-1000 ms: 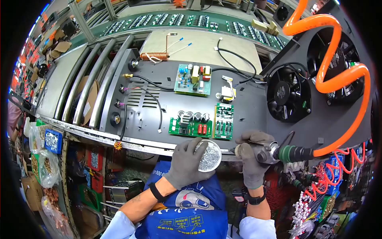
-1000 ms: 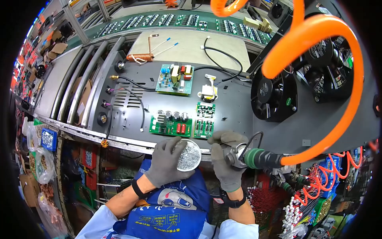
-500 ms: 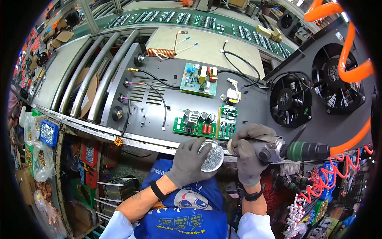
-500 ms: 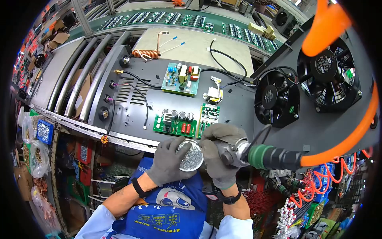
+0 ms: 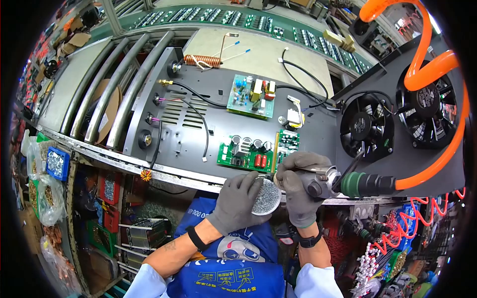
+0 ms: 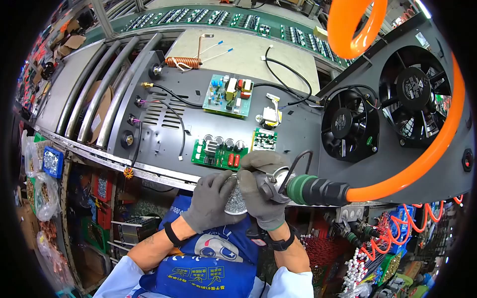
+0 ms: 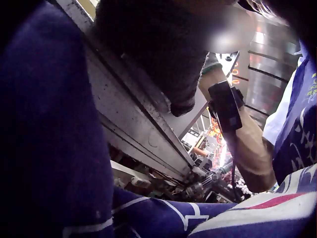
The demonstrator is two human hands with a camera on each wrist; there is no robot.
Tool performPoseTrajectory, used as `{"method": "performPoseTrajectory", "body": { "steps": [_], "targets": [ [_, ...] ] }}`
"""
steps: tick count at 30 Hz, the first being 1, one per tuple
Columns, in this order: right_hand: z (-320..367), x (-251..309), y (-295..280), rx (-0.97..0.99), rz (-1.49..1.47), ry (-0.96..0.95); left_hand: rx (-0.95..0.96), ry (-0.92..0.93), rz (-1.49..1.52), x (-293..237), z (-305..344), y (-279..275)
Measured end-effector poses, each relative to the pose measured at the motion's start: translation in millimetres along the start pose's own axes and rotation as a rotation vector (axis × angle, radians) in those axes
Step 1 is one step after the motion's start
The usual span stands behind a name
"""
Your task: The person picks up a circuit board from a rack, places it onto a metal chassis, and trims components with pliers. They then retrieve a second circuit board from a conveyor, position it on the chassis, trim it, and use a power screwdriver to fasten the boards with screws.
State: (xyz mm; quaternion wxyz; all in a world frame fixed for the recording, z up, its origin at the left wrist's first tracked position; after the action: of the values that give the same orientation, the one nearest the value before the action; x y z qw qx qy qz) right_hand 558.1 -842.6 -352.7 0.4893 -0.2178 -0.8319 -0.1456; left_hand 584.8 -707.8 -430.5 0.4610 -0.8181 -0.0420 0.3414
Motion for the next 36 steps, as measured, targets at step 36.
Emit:
{"method": "performPoseTrajectory", "body": {
  "steps": [36],
  "targets": [
    [-23,25,-54,-0.29,-0.073,0.006,0.046,-0.018,0.016,1,0,0]
  ]
}}
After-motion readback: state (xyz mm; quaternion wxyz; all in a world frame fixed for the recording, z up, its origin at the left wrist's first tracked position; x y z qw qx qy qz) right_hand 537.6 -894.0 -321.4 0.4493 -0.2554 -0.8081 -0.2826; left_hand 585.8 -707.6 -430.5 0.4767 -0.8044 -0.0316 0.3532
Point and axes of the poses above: each hand's wrist, its own z-axis away from the middle knuckle, its own y-axis out of the palm, x = y × z, the point moved 7 cm from there along -z, towards the middle knuckle, and after that the axes turned 2 degrees about -x, right-handed, at the moved point
